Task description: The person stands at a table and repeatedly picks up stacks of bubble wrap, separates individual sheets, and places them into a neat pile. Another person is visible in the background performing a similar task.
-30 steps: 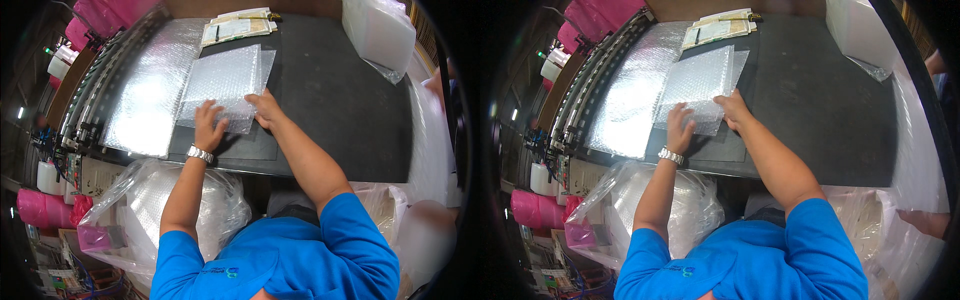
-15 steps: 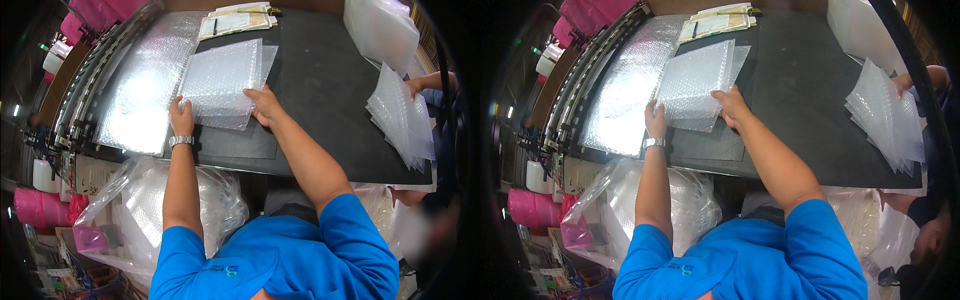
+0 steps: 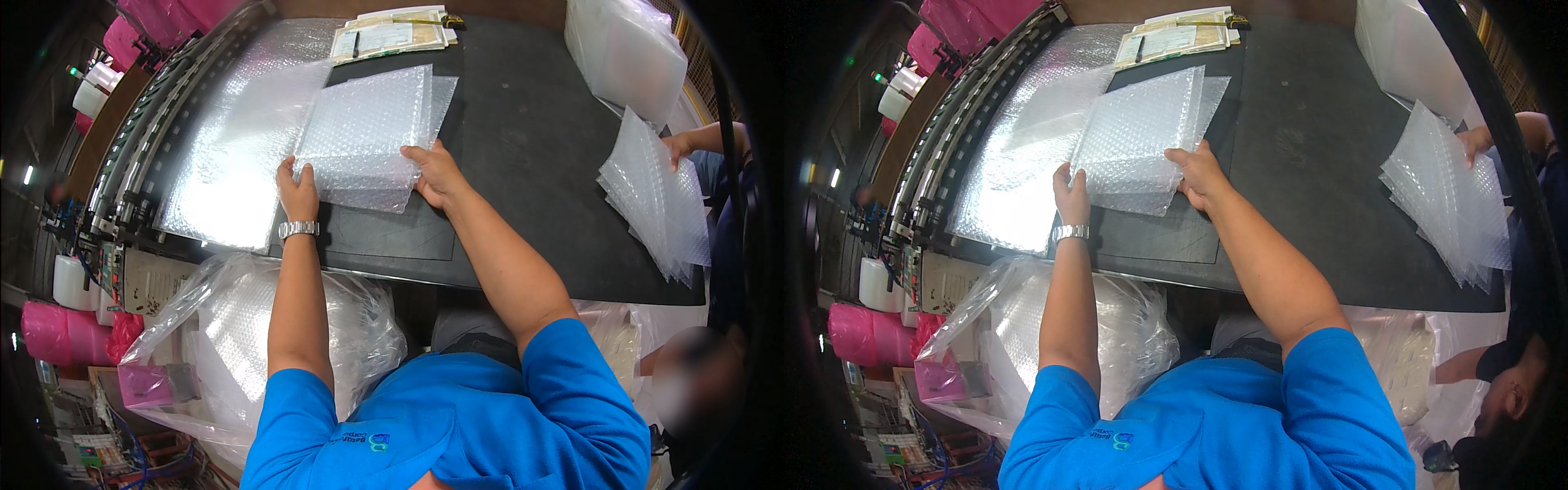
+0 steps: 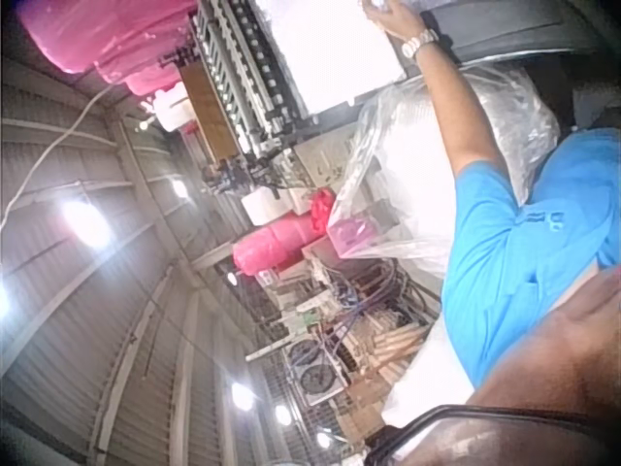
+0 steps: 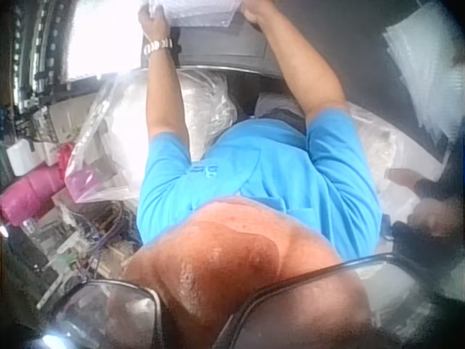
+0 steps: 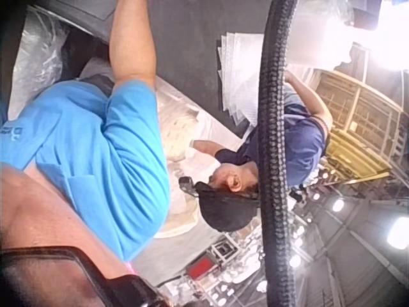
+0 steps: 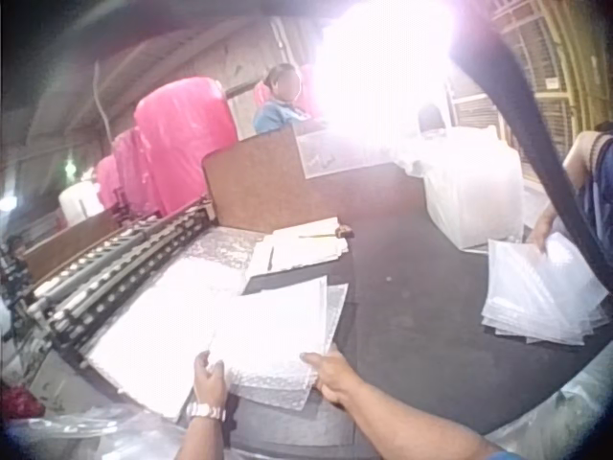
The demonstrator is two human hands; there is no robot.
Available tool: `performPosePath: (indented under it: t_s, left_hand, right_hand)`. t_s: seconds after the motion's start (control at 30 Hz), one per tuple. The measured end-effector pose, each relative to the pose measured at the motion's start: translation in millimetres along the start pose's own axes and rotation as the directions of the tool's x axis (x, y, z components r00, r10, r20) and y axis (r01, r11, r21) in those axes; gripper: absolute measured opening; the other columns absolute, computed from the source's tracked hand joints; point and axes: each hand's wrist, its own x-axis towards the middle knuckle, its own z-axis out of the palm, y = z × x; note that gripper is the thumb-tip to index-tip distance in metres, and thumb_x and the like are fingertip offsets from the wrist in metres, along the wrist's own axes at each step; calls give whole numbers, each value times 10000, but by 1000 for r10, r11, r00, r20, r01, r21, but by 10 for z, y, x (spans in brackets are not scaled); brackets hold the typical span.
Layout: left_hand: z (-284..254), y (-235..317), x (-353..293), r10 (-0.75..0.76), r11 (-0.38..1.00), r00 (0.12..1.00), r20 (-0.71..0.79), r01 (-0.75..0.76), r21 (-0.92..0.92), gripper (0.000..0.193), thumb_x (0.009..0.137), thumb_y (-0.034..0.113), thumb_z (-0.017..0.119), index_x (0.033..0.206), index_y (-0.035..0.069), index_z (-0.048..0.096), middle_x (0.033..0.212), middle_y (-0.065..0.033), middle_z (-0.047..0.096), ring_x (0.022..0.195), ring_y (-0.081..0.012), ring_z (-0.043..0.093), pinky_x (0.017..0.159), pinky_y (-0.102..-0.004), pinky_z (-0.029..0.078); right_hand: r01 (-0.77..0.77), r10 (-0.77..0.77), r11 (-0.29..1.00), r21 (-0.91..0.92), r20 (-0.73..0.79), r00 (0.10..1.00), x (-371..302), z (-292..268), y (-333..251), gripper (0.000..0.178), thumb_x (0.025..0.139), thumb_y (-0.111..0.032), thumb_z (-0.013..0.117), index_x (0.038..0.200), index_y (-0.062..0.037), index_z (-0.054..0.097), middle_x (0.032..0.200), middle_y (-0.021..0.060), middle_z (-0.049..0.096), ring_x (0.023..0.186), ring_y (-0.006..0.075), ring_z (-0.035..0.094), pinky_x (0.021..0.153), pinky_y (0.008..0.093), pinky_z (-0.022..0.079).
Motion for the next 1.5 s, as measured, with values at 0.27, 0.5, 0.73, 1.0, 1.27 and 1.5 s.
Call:
performPosePath:
  t_s: [0.27, 0.5, 0.73, 1.0, 1.27, 1.5]
  left_hand:
    - [5, -42, 23, -1, 998, 1000, -11, 0, -57, 493, 776, 188, 576, 1200, -3, 411, 1214, -225, 402, 1082, -318, 430, 884, -387, 367]
    - [65, 170, -23, 306, 802, 952, 0, -257, 540, 731, 734, 283, 612, 1332, 48, 262, 1351, -274, 215, 1257, -396, 216, 991, -500, 227]
    - [198, 120, 56, 133, 768, 910, 393, -345, 539, 639, 794, 531, 448, 1314, 173, 351, 1357, -92, 341, 1278, -282, 268, 1000, -608, 72]
    - [127, 226, -65, 425, 761, 833, 353, -540, 358, 456, 781, 409, 550, 1141, 130, 533, 1183, -145, 475, 1179, -296, 377, 1020, -526, 144]
    - [301, 152, 493, 194, 662, 912, 362, -394, 638, 645, 807, 555, 428, 1309, 155, 371, 1349, -149, 334, 1287, -299, 242, 1012, -592, 75]
    - [223, 661, -417, 348, 778, 670, 656, -596, 196, 535, 820, 484, 465, 1200, 108, 476, 1203, -125, 476, 1163, -286, 408, 977, -587, 187]
  right_hand:
    - [-5, 5, 1000, 5, 15, 1000, 19, -7, -1, 568, 788, -24, 534, 1258, -68, 217, 1210, 162, 402, 1075, 324, 466, 822, 514, 445]
    - [-19, 19, 1000, -22, -3, 1000, -6, -5, -15, 548, 786, -1, 521, 1251, -79, 241, 1191, 155, 420, 1049, 314, 485, 790, 489, 470]
    - [-2, 2, 1000, 6, 26, 1000, -18, 16, -16, 544, 779, 21, 505, 1250, -81, 252, 1179, 152, 429, 1038, 307, 494, 781, 482, 477]
    - [-24, 24, 1000, 3, 10, 1000, -29, 20, -72, 580, 770, 23, 504, 1268, -86, 229, 1196, 154, 415, 1064, 328, 475, 797, 493, 464]
    - [-33, 33, 999, -6, 41, 999, 8, -8, -2, 591, 773, 1, 512, 1280, -88, 221, 1211, 148, 408, 1105, 318, 442, 831, 503, 437]
    - [25, -27, 998, 65, 37, 999, -68, 73, -59, 541, 747, 2, 555, 1229, -52, 313, 1124, 138, 481, 1010, 278, 506, 803, 451, 461]
